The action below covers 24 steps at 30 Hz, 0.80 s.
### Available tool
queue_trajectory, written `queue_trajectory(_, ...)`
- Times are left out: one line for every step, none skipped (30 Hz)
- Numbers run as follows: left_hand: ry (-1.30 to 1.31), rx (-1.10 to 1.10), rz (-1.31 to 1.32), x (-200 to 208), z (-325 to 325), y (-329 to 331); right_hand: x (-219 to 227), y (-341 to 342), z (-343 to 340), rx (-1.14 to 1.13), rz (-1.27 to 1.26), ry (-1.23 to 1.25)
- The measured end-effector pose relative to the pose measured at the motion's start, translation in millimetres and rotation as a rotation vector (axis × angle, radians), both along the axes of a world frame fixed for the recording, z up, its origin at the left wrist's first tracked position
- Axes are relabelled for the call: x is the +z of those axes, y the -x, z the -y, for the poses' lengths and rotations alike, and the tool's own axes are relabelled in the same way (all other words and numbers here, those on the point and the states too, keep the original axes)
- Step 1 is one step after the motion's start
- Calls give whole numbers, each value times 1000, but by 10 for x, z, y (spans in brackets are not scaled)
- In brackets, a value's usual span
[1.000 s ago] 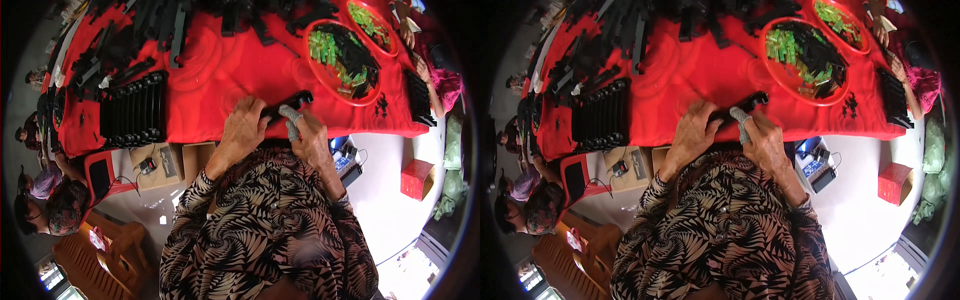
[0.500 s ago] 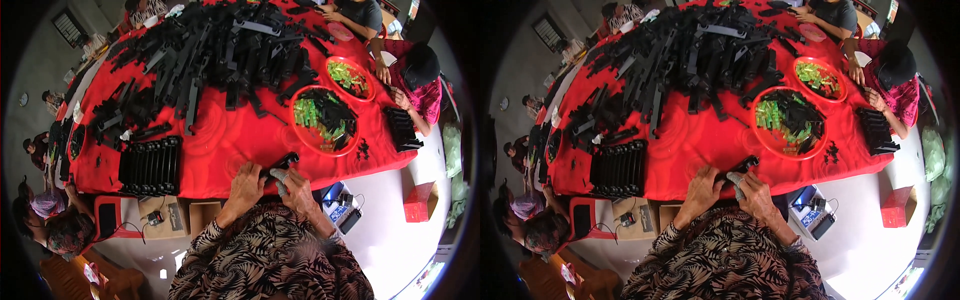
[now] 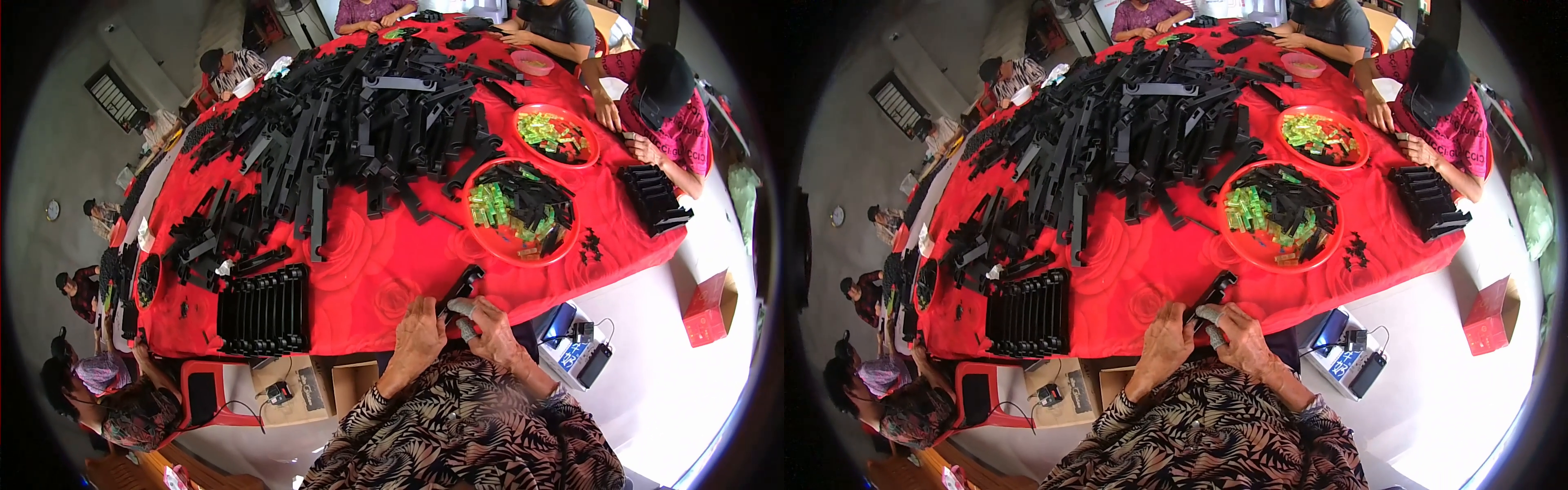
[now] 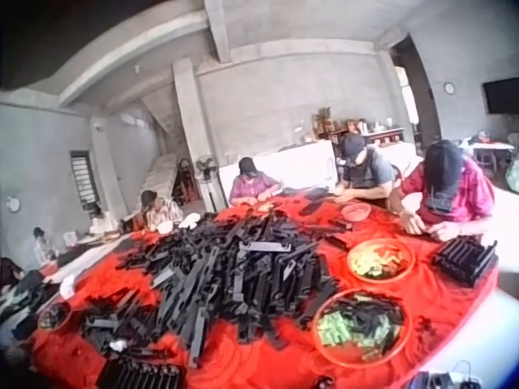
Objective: The person assembles plastic components by inserting small pieces into black frames by hand and stacking the completed parts in a row.
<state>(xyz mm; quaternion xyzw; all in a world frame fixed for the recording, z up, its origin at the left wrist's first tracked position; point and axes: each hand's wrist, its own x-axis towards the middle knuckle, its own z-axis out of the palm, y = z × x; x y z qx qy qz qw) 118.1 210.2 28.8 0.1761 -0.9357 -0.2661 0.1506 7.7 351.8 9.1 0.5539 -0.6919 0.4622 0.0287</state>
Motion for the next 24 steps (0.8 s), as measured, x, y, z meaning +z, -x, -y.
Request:
queue_trajectory(-8, -7, -10, -3, 4, 5, 14, -33, -6, -62, 174, 53)
queue_trajectory(-3, -12, -11, 5, 2, -12, 29, -57, -20, -123, 347, 106)
queue_trajectory(-73, -37, -16, 28, 10, -46, 77, -49, -40, -218, 425, 110)
queue_trajectory(-143, -63, -21, 56, 22, -76, 149, 16, -80, -271, 346, 172)
queue_trajectory(-138, -64, -23, 96, 39, -99, 235, 55, -100, -334, 259, 170)
queue_trajectory(-150, -144, 8, 137, 40, -145, 362, 62, -133, -398, 175, 165)
queue_trajectory(-162, -224, 41, 147, 45, -191, 464, 72, -167, -401, 178, 167)
queue_trajectory(-161, -226, 43, 128, 37, -236, 552, 90, -206, -329, 49, 75)
queue_trajectory(-153, -287, 28, 118, 25, -270, 596, 112, -236, -259, -82, -14)
queue_trajectory(-145, -349, 12, 123, 17, -295, 581, 113, -257, -263, -83, -11)
queue_trajectory(-178, -376, 53, 146, 13, -332, 543, 98, -281, -104, -35, -119)
queue_trajectory(-176, -379, 51, 140, 18, -357, 492, 84, -304, 56, 11, -227)
queue_trajectory(-183, -384, 114, 130, 19, -384, 430, 82, -334, 146, 110, -372)
queue_trajectory(-189, -389, 177, 118, 20, -417, 410, 64, -329, 178, 118, -451)
queue_trajectory(-190, -396, 166, 94, 25, -440, 279, 63, -348, 200, 103, -466)
queue_trajectory(-197, -420, 203, 61, 31, -478, 186, 54, -352, 230, 90, -475)
queue_trajectory(-203, -443, 240, 30, 39, -503, 141, 38, -373, 228, 81, -475)
queue_trajectory(-204, -445, 232, 2, 35, -527, 161, -3, -381, 271, 92, -612)
queue_trajectory(-203, -468, 297, -24, 31, -544, 176, -35, -377, 313, 105, -751)
queue_trajectory(-201, -490, 362, -53, 30, -559, 183, -60, -355, 309, 98, -755)
queue_trajectory(-193, -490, 347, -88, 40, -565, 199, -83, -332, 316, 116, -773)
queue_trajectory(-195, -492, 337, -114, 50, -564, 207, -98, -329, 322, 135, -790)
queue_trajectory(-196, -507, 330, -132, 56, -561, 205, -112, -348, 322, 196, -755)
queue_trajectory(-196, -521, 323, -140, 67, -550, 229, -107, -341, 319, 188, -758)
